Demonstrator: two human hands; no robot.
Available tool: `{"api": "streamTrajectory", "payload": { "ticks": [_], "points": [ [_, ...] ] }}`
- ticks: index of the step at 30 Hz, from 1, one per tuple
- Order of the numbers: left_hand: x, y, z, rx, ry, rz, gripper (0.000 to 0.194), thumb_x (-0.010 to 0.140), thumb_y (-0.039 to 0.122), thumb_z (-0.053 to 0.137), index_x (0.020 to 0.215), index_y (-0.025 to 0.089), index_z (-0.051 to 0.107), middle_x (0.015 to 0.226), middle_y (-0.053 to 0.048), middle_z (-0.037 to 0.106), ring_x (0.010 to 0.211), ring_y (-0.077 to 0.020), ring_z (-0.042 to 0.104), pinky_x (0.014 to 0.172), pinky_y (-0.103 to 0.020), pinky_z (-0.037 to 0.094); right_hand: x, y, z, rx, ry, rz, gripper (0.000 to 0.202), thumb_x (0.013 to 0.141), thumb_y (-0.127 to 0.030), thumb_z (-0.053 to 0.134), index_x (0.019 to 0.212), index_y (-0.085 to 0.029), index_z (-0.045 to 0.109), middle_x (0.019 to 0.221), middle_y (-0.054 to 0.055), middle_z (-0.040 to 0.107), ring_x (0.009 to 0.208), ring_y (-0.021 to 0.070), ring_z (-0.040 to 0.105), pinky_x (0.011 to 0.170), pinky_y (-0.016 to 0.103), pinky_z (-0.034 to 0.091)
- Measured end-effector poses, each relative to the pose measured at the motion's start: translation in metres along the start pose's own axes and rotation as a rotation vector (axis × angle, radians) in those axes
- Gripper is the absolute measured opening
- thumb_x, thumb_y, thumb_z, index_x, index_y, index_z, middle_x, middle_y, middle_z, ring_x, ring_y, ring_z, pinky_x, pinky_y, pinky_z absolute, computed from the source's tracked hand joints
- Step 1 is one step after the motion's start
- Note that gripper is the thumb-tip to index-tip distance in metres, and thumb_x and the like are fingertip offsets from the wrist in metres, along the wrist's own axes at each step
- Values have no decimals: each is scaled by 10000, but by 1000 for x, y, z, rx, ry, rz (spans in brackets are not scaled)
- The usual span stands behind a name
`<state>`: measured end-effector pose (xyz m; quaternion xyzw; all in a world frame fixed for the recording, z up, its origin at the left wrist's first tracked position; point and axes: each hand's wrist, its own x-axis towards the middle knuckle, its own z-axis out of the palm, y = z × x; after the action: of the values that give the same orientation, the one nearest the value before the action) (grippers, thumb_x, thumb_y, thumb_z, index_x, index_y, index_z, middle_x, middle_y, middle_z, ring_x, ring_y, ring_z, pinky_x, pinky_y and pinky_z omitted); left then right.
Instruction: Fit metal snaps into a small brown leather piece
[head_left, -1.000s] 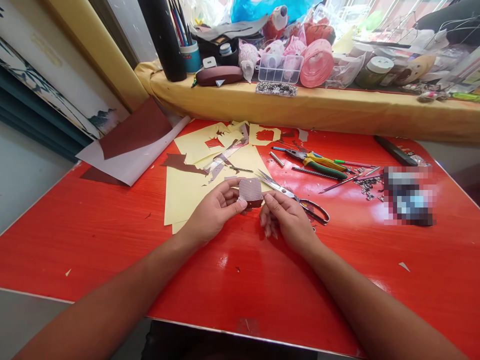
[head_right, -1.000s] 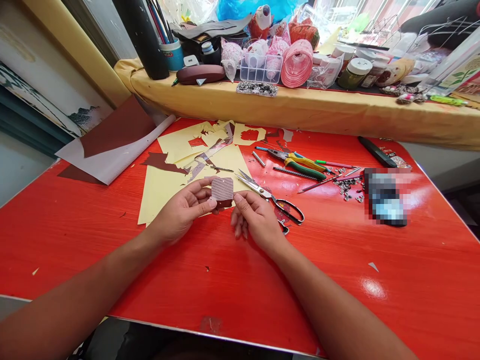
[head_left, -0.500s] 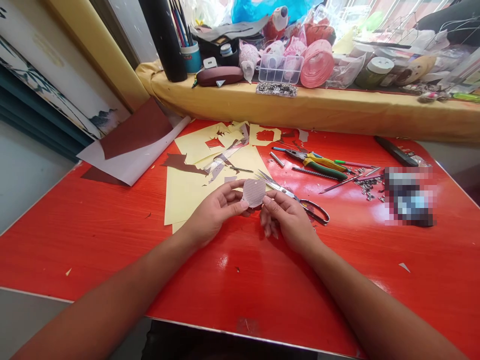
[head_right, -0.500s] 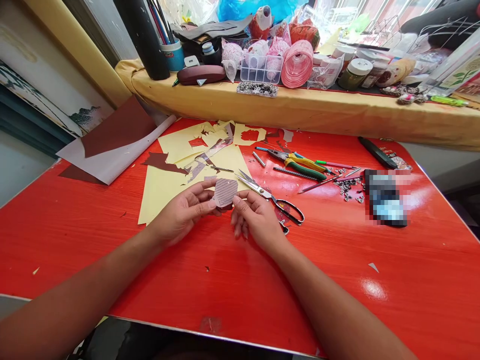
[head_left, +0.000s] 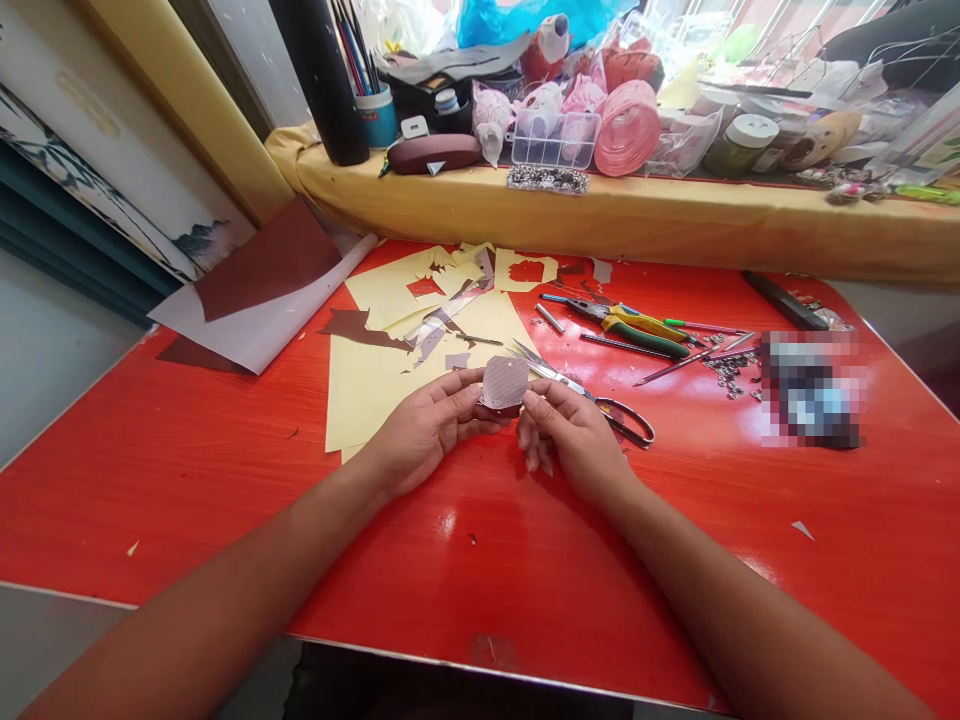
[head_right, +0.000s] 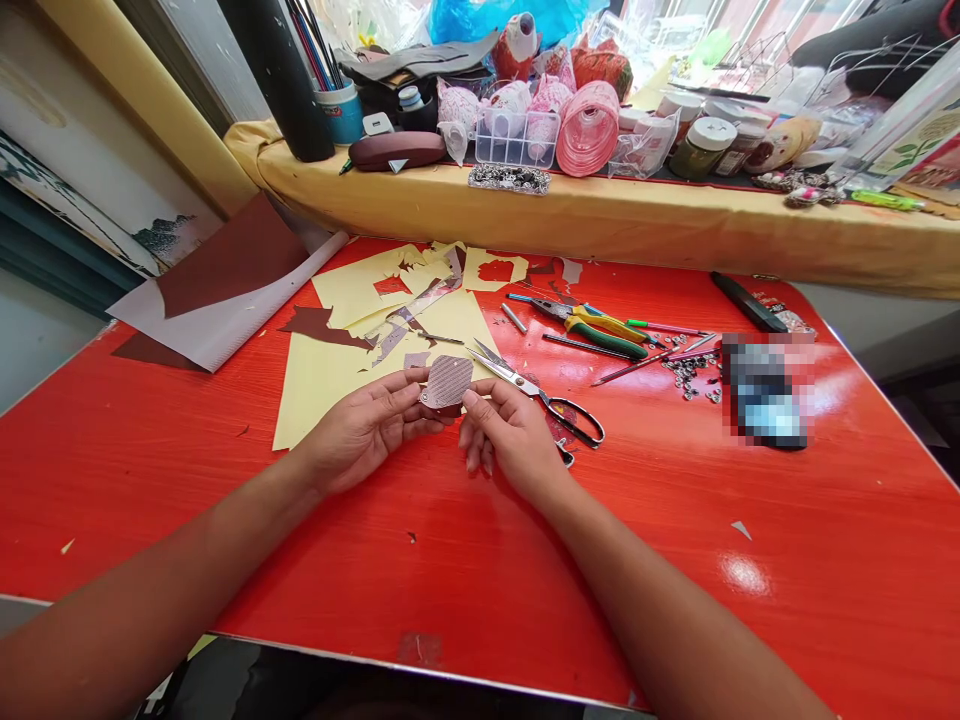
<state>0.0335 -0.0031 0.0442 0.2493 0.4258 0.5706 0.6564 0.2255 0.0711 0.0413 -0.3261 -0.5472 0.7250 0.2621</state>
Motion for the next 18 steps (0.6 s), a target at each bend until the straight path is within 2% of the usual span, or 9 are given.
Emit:
{"api": "streamTrajectory", "payload": {
  "ticks": [6,10,14,18],
  "points": [
    [0,0,0,45,-24,21,320,909,340,815,1187,186,775,1230,-112,771,1071,-245,732,1016,-409,553,0,0,0,-5,-5,-5,416,937,-583,711,1049,-196,608,628,-36,670,417,125,608,353,195,393],
    [1,0,-1,62,6,52,319,913,319,810,1202,187,783,1262,-112,766,1090,-254,732,1068,-438,539,-1,0,1,-10,59,-26,444,947,-595,683,1138,-200,615,630,-48,651,404,124,580,344,209,372],
    [2,-1,-1,80,24,98,316,938,314,784,1228,191,769,1335,-111,743,1165,-269,719,1136,-471,506,-8,2,7,-86,129,-104,421,971,-582,663,1171,-215,610,610,-69,601,397,122,534,378,245,382],
    [1,-4,-1,123,39,125,337,935,339,792,1245,210,753,1385,-103,720,1224,-284,695,1148,-478,498,-15,7,13,-289,118,-254,312,1008,-496,652,1170,-230,636,558,-90,487,444,127,480,484,287,407]
  ]
}}
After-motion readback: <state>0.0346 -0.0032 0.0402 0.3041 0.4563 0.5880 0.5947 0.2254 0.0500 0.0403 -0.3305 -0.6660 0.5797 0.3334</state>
